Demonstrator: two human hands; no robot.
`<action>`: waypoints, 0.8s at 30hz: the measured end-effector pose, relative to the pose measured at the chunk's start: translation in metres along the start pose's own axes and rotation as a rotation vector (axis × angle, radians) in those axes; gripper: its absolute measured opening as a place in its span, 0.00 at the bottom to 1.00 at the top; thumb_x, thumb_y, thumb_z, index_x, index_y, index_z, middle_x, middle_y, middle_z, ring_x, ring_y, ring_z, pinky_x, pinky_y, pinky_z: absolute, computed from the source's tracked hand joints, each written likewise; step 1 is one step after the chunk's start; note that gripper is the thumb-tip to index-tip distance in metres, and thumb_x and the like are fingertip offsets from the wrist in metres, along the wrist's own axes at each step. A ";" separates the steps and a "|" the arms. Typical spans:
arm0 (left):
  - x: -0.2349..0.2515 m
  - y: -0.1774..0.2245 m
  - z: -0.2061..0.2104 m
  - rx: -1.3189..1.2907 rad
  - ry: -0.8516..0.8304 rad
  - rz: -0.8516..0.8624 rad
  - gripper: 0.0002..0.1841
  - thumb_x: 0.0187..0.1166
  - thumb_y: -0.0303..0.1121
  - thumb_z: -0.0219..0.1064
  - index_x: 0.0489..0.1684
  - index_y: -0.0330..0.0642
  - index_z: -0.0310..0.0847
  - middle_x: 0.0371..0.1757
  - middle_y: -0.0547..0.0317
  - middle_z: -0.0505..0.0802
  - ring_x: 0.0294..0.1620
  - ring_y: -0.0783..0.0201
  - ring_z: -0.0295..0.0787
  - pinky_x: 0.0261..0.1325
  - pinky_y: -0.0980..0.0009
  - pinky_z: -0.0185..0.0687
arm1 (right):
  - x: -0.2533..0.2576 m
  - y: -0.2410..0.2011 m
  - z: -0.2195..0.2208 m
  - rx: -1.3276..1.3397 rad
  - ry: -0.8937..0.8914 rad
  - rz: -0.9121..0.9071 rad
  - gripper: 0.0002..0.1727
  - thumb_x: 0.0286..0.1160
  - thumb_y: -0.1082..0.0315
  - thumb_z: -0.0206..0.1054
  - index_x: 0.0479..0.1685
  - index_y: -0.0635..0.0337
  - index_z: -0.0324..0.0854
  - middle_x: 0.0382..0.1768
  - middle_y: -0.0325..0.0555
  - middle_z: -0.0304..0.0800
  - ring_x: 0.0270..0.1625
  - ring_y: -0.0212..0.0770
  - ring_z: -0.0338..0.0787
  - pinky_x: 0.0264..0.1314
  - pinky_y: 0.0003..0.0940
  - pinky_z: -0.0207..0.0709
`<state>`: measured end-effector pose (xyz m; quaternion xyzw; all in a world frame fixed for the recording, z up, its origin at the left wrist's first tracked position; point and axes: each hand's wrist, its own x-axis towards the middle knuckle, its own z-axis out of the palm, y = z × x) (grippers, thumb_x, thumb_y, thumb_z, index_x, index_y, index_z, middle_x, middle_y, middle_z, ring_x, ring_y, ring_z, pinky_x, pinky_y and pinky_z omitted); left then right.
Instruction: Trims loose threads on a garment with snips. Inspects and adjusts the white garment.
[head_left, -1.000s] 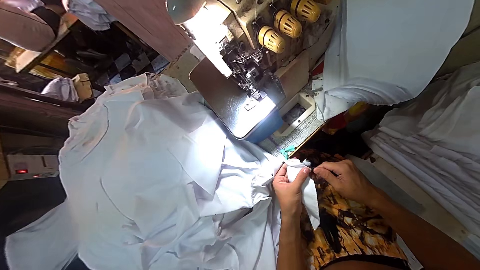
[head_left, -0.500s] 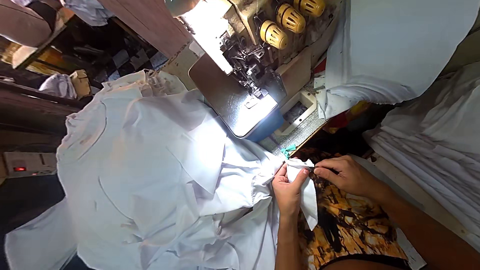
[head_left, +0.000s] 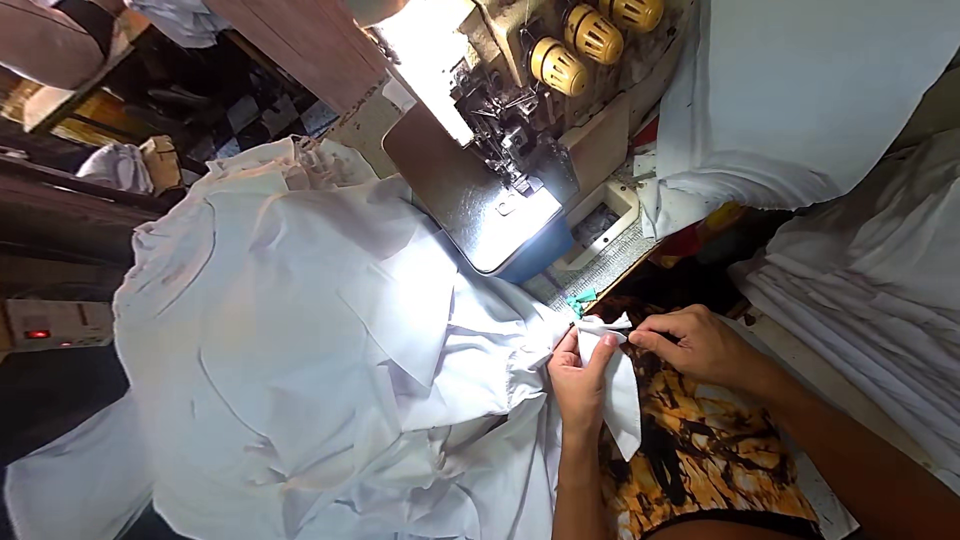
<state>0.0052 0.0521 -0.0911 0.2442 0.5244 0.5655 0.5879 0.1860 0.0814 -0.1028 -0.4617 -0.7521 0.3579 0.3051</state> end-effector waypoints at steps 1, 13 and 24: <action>0.000 -0.001 -0.001 -0.009 -0.001 0.001 0.10 0.75 0.18 0.66 0.52 0.25 0.83 0.39 0.53 0.96 0.39 0.69 0.95 0.47 0.72 0.92 | 0.000 0.000 -0.001 -0.002 -0.001 0.000 0.25 0.87 0.51 0.56 0.32 0.57 0.91 0.19 0.37 0.84 0.23 0.22 0.78 0.27 0.19 0.67; 0.002 0.003 0.005 -0.069 0.084 -0.069 0.06 0.76 0.16 0.65 0.44 0.26 0.86 0.32 0.54 0.96 0.31 0.70 0.94 0.41 0.73 0.92 | 0.004 0.001 -0.014 0.017 -0.084 -0.021 0.25 0.87 0.49 0.56 0.37 0.56 0.92 0.23 0.35 0.87 0.27 0.20 0.80 0.30 0.17 0.70; 0.004 0.002 0.006 -0.101 0.067 -0.086 0.09 0.83 0.20 0.59 0.37 0.31 0.87 0.28 0.57 0.94 0.28 0.72 0.91 0.38 0.74 0.90 | 0.011 -0.003 -0.012 0.068 -0.157 0.046 0.27 0.88 0.47 0.53 0.34 0.55 0.91 0.19 0.31 0.80 0.24 0.18 0.74 0.28 0.18 0.64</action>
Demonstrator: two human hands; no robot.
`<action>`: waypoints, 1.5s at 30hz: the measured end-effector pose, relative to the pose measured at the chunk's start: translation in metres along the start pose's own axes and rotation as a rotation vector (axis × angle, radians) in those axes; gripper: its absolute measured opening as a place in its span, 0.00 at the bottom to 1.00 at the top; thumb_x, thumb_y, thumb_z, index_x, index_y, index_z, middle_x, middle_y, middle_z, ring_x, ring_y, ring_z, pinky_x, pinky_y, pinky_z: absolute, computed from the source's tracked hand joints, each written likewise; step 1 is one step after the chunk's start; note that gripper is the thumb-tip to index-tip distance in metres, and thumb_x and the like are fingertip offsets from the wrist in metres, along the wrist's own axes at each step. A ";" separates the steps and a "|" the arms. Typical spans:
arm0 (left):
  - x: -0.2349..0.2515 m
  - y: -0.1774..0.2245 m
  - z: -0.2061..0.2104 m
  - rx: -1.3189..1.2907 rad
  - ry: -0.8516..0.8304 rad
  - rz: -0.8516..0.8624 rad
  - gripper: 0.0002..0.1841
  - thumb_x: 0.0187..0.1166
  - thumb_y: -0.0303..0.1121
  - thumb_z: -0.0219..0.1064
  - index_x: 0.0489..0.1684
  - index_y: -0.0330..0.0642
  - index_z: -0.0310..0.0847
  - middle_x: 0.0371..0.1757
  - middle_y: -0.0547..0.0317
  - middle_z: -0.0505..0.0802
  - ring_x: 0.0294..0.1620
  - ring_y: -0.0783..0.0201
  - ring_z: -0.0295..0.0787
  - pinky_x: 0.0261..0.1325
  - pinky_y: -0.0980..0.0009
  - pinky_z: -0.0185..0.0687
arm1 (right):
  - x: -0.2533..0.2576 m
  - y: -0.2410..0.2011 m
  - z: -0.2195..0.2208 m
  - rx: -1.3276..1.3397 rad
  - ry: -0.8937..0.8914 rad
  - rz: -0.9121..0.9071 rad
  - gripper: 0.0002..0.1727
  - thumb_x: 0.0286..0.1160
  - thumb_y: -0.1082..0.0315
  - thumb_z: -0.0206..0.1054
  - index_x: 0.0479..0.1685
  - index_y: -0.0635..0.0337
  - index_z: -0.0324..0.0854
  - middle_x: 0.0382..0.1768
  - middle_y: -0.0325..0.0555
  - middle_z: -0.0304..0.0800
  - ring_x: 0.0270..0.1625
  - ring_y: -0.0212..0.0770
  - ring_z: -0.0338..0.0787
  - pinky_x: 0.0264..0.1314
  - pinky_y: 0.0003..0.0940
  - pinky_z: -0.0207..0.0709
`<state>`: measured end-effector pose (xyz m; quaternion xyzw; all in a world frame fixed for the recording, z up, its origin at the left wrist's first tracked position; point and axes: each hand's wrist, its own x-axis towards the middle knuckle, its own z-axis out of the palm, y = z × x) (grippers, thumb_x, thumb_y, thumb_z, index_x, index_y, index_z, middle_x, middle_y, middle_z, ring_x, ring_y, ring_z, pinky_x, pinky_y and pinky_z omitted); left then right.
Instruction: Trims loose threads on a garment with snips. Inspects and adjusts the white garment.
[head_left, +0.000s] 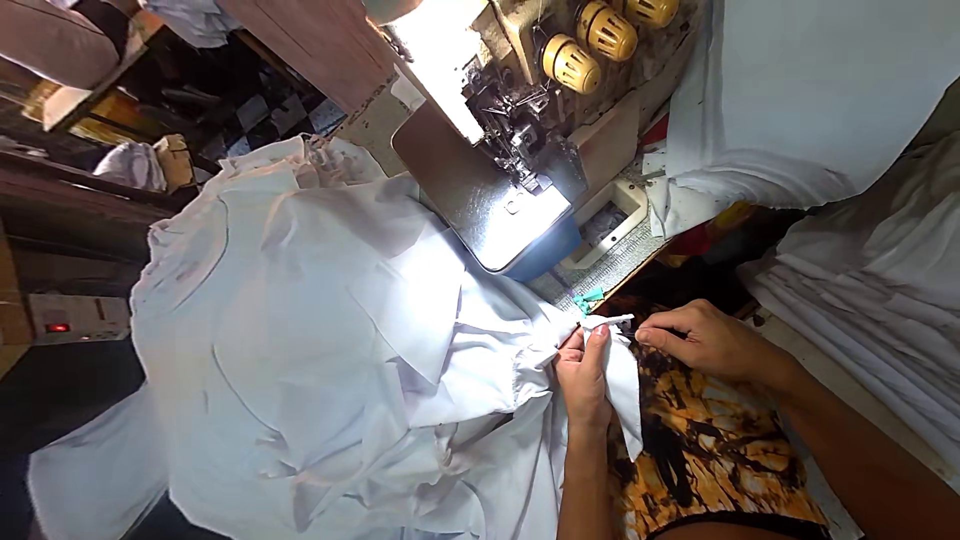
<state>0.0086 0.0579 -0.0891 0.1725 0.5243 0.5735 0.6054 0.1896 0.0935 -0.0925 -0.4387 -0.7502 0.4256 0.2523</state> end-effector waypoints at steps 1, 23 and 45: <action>0.000 0.000 -0.001 0.005 -0.008 -0.003 0.09 0.82 0.20 0.59 0.37 0.31 0.87 0.28 0.58 0.94 0.28 0.72 0.91 0.38 0.74 0.90 | 0.000 0.000 -0.001 0.000 -0.004 0.012 0.28 0.88 0.46 0.52 0.33 0.55 0.91 0.18 0.31 0.80 0.23 0.18 0.73 0.27 0.18 0.64; 0.001 0.002 -0.012 0.029 -0.095 -0.037 0.08 0.78 0.18 0.62 0.38 0.32 0.88 0.30 0.58 0.95 0.31 0.73 0.93 0.42 0.75 0.91 | 0.009 -0.004 0.015 -0.034 0.057 -0.022 0.29 0.88 0.44 0.54 0.22 0.55 0.81 0.14 0.33 0.70 0.20 0.23 0.71 0.23 0.23 0.61; 0.000 0.002 -0.015 0.175 -0.081 0.045 0.06 0.76 0.17 0.64 0.42 0.30 0.87 0.31 0.60 0.95 0.31 0.74 0.92 0.41 0.76 0.91 | 0.003 0.000 0.028 0.014 0.138 -0.034 0.26 0.86 0.46 0.58 0.31 0.58 0.89 0.19 0.36 0.81 0.24 0.21 0.77 0.27 0.18 0.67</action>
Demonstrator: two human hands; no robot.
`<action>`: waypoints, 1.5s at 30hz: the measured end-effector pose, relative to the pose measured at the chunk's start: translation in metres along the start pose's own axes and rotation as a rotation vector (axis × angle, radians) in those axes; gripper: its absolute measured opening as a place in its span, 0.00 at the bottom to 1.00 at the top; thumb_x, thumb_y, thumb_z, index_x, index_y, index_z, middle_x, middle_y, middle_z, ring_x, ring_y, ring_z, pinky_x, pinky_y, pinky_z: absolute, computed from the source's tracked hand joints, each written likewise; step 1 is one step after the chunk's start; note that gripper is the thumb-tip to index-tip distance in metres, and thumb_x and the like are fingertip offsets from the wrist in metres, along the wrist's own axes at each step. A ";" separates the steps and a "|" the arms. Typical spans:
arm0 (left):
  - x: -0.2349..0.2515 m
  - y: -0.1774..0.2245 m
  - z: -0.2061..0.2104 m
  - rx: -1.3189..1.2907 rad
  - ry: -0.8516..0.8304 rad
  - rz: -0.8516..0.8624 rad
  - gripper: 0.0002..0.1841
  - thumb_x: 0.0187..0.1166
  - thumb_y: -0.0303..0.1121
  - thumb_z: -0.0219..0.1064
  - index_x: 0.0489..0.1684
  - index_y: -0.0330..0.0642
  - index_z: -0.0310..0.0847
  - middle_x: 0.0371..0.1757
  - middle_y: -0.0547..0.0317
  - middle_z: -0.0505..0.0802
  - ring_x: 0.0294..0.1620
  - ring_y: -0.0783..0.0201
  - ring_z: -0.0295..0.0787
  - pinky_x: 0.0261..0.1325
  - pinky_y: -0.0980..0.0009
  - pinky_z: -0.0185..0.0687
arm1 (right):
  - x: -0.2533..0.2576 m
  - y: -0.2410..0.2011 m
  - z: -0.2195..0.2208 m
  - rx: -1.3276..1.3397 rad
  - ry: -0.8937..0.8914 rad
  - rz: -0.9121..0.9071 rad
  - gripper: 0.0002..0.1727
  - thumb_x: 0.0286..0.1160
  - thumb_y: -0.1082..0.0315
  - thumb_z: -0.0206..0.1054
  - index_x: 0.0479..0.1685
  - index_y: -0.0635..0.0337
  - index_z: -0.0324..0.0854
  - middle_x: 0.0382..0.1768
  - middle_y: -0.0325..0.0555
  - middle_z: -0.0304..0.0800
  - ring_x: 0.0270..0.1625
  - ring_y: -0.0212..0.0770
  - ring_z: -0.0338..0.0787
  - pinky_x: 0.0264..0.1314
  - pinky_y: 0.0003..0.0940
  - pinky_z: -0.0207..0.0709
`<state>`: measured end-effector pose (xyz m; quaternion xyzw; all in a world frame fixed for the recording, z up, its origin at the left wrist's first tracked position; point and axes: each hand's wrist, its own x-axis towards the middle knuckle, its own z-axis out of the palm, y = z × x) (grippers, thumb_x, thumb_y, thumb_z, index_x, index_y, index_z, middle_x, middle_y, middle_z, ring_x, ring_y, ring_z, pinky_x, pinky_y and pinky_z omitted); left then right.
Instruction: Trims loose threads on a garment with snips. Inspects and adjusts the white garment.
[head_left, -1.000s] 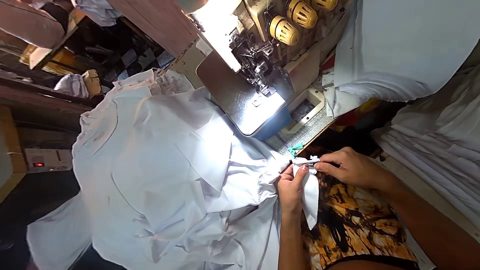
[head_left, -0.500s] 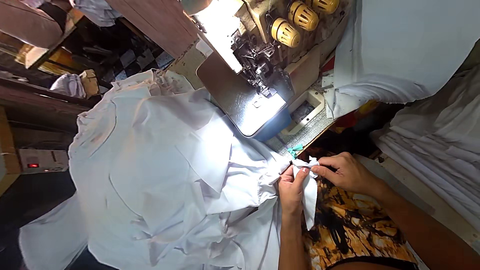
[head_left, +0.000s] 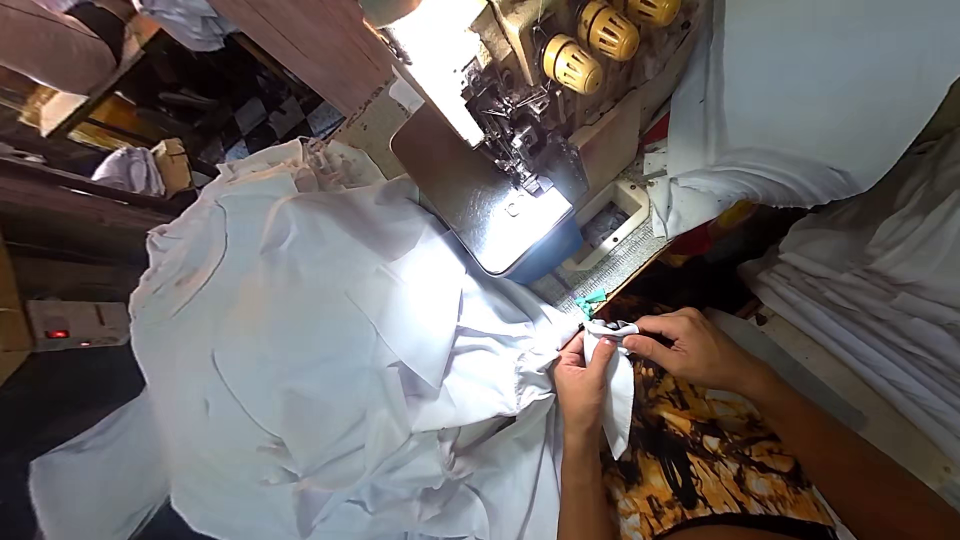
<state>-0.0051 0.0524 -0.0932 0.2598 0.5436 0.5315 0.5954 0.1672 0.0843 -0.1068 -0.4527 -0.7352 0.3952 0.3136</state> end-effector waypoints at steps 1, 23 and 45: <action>0.000 -0.001 0.000 0.012 -0.004 0.006 0.06 0.75 0.17 0.65 0.42 0.30 0.87 0.31 0.60 0.95 0.31 0.74 0.92 0.41 0.76 0.91 | 0.001 0.000 0.002 -0.005 0.008 -0.004 0.26 0.86 0.46 0.58 0.30 0.58 0.88 0.18 0.36 0.80 0.23 0.22 0.76 0.27 0.19 0.67; 0.000 -0.002 -0.001 -0.119 0.019 -0.021 0.11 0.85 0.22 0.55 0.44 0.32 0.86 0.35 0.61 0.95 0.36 0.73 0.93 0.46 0.74 0.91 | 0.001 0.006 -0.032 0.283 -0.029 -0.057 0.30 0.80 0.35 0.61 0.37 0.56 0.86 0.20 0.24 0.75 0.23 0.11 0.68 0.24 0.10 0.61; 0.000 0.006 0.001 -0.114 0.024 -0.080 0.09 0.80 0.17 0.59 0.43 0.30 0.87 0.34 0.58 0.96 0.35 0.73 0.94 0.46 0.75 0.91 | 0.047 -0.006 -0.015 0.344 -0.261 0.159 0.15 0.85 0.60 0.62 0.29 0.56 0.81 0.20 0.26 0.71 0.23 0.16 0.67 0.27 0.16 0.59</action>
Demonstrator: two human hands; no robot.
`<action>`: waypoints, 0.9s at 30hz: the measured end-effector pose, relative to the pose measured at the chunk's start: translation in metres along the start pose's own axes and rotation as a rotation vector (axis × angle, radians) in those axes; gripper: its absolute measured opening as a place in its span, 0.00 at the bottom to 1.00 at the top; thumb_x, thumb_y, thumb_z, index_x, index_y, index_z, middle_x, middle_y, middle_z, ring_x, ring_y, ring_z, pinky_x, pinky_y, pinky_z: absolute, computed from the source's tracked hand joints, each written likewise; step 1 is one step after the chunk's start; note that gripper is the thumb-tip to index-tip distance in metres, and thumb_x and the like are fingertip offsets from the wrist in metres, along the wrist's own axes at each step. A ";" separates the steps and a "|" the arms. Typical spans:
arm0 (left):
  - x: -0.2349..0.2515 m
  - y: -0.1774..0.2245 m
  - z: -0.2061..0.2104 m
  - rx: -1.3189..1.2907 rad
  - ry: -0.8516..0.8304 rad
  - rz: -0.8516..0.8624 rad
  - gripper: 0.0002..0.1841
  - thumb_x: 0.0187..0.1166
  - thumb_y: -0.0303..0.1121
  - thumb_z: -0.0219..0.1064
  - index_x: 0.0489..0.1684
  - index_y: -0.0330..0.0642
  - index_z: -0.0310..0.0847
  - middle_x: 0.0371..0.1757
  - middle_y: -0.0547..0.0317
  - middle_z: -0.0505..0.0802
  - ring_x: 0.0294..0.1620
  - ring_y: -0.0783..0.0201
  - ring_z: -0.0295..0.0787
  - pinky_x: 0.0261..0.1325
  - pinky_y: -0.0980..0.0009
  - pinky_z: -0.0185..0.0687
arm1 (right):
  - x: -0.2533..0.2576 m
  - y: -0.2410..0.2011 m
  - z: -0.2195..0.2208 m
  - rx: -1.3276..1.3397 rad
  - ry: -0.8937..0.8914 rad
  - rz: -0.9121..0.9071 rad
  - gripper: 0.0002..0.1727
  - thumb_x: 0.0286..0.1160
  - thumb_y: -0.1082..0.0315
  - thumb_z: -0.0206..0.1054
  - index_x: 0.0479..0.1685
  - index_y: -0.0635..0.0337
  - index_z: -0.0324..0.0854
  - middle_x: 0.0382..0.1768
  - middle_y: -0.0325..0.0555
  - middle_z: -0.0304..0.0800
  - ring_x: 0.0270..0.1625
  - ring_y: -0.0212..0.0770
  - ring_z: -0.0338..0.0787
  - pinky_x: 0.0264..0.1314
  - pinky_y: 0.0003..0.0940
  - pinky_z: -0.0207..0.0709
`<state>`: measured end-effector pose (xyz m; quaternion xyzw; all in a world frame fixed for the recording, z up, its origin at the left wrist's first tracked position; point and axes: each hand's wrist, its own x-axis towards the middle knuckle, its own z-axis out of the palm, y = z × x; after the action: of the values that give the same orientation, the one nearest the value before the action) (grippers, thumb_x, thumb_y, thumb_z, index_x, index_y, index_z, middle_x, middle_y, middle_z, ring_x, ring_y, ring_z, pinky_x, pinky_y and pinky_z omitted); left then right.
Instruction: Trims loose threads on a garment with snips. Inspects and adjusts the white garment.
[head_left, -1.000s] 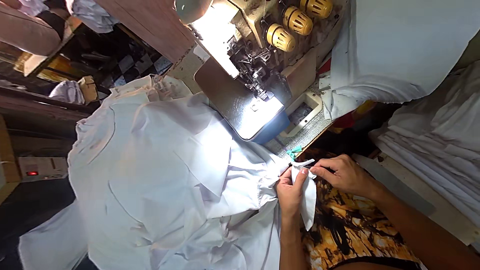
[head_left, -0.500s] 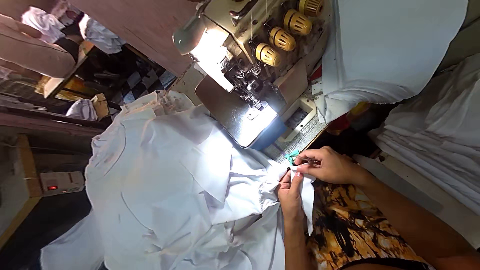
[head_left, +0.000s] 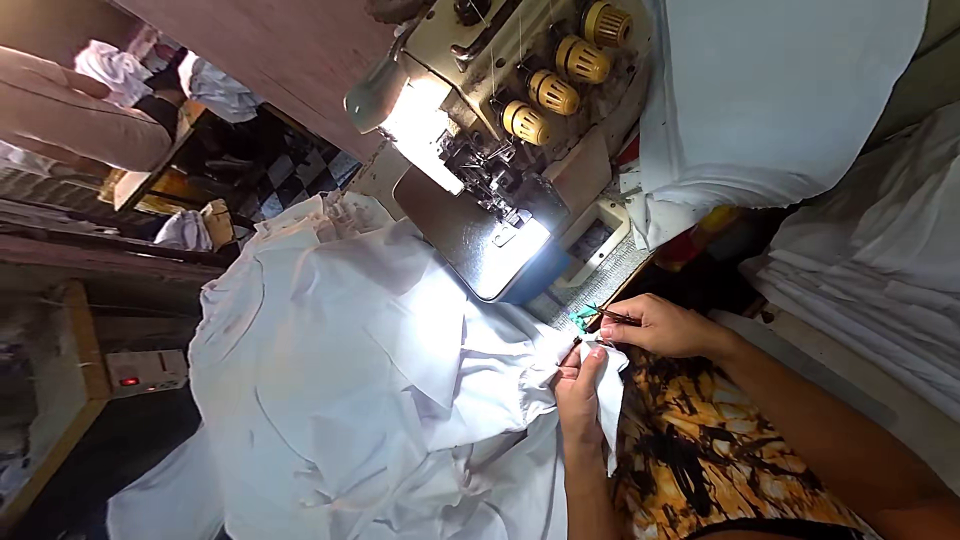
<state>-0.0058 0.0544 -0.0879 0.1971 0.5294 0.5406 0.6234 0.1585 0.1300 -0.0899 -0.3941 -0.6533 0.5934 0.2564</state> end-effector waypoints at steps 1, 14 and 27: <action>0.001 -0.002 0.000 0.061 0.019 0.023 0.08 0.80 0.18 0.60 0.44 0.29 0.87 0.34 0.58 0.96 0.35 0.73 0.94 0.46 0.75 0.91 | -0.003 -0.004 0.001 -0.024 0.012 0.016 0.15 0.85 0.60 0.62 0.29 0.56 0.81 0.20 0.27 0.71 0.23 0.17 0.68 0.27 0.17 0.59; -0.014 -0.001 -0.005 0.540 0.066 0.475 0.12 0.83 0.27 0.62 0.49 0.25 0.87 0.42 0.59 0.95 0.41 0.81 0.91 0.49 0.82 0.87 | -0.043 0.004 0.078 -0.315 0.444 -0.170 0.12 0.75 0.64 0.63 0.41 0.61 0.90 0.24 0.44 0.89 0.26 0.35 0.86 0.30 0.30 0.79; -0.006 -0.007 -0.003 0.146 0.071 0.264 0.14 0.87 0.23 0.50 0.42 0.33 0.86 0.33 0.64 0.93 0.35 0.76 0.90 0.43 0.79 0.87 | -0.058 0.020 0.068 0.039 0.170 -0.036 0.34 0.92 0.39 0.38 0.42 0.55 0.83 0.20 0.28 0.68 0.23 0.20 0.69 0.29 0.18 0.65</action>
<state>-0.0046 0.0458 -0.0917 0.2906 0.5584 0.5847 0.5118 0.1403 0.0429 -0.1128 -0.4261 -0.6246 0.5656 0.3292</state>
